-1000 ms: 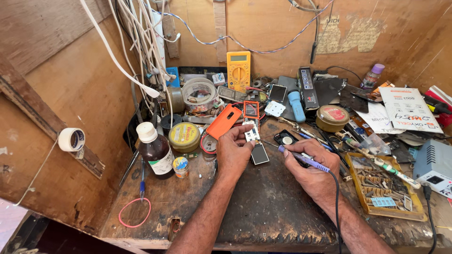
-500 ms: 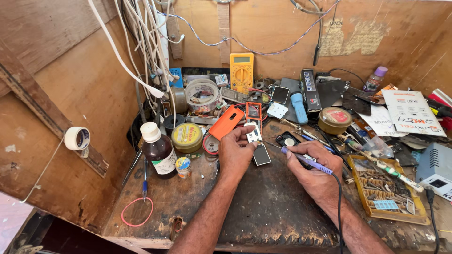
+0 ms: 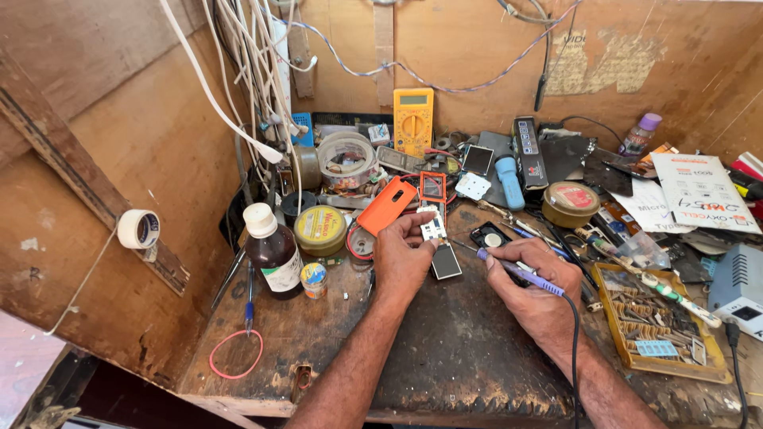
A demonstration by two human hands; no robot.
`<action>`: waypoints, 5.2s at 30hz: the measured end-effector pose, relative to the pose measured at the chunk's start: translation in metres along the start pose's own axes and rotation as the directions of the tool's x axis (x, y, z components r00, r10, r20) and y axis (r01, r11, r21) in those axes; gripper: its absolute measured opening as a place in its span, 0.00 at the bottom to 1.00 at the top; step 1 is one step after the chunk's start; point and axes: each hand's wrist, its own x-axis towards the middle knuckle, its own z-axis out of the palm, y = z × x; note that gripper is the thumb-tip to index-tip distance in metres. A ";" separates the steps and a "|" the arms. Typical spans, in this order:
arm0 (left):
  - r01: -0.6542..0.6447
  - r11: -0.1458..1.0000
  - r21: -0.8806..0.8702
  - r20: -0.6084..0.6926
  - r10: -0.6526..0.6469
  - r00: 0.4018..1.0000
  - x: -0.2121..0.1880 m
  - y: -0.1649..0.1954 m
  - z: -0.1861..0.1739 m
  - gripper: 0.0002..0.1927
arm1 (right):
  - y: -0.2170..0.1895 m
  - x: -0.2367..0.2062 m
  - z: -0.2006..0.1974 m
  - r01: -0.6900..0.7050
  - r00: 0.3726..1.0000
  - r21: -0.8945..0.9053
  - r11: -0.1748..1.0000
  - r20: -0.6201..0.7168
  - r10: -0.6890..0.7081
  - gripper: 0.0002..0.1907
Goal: The person repairs a disassembled mobile phone at a cluttered workbench. They handle the phone board and small components, use a soldering iron on the board, and probe components with a multimeter, repositioning the phone and parts as they work.
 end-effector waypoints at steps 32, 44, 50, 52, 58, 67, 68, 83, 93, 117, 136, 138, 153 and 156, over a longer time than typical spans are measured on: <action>0.011 1.000 0.008 0.012 -0.011 1.000 -0.003 0.003 -0.003 0.21 | 0.004 -0.004 0.003 0.036 0.999 -0.007 0.999 0.001 -0.036 0.07; 0.021 1.000 0.022 0.009 -0.022 1.000 -0.003 0.003 -0.003 0.21 | 0.002 -0.005 0.002 0.012 1.000 -0.003 1.000 0.028 -0.012 0.07; 0.017 0.999 0.036 0.001 -0.017 1.000 -0.003 0.001 -0.003 0.21 | 0.002 -0.005 0.002 0.020 0.999 -0.033 0.999 0.025 -0.020 0.07; -0.002 1.000 0.027 0.004 0.002 1.000 -0.003 0.001 -0.003 0.21 | 0.002 -0.005 0.003 0.048 0.999 -0.031 0.998 0.000 -0.048 0.07; 0.021 1.000 0.021 0.006 -0.021 1.000 -0.003 0.001 -0.003 0.21 | 0.001 -0.006 0.002 0.034 0.999 -0.020 0.999 0.019 -0.034 0.07; 0.016 0.999 0.039 0.003 -0.016 1.000 -0.003 0.002 -0.004 0.21 | 0.002 -0.005 0.004 0.058 0.998 -0.028 0.998 0.016 -0.058 0.07; 0.015 0.999 0.037 0.003 -0.015 1.000 -0.003 0.002 -0.003 0.21 | 0.002 -0.005 0.004 0.061 0.998 -0.030 0.998 0.016 -0.060 0.07; 0.009 0.999 0.034 -0.003 -0.008 1.000 -0.002 0.000 -0.003 0.21 | 0.001 -0.005 0.003 0.066 0.998 -0.052 0.996 0.025 -0.065 0.07; 0.020 0.999 0.049 -0.013 -0.019 1.000 -0.001 -0.001 -0.002 0.21 | 0.000 -0.005 0.003 0.038 0.999 -0.014 0.999 0.002 -0.038 0.07; -0.001 0.999 0.036 -0.029 0.002 1.000 0.001 -0.003 -0.001 0.21 | -0.001 -0.003 0.001 0.029 0.998 -0.045 0.999 -0.047 -0.031 0.07; 0.023 0.996 0.091 -0.054 -0.018 0.998 -0.001 0.003 0.001 0.21 | 0.015 0.044 0.039 0.277 0.959 -0.195 0.941 0.109 -0.260 0.15; 0.024 0.996 0.086 -0.059 -0.019 0.998 -0.003 0.003 -0.001 0.21 | 0.019 0.044 0.043 0.310 0.948 -0.205 0.928 0.139 -0.286 0.15; -0.002 0.995 0.103 -0.020 0.004 1.000 -0.003 0.005 0.001 0.21 | 0.033 0.040 0.042 0.344 0.936 -0.176 0.922 0.143 -0.322 0.15; -0.002 0.995 0.102 -0.016 0.003 1.000 -0.003 0.005 0.000 0.21 | 0.036 0.038 0.043 0.305 0.950 -0.200 0.931 0.133 -0.283 0.14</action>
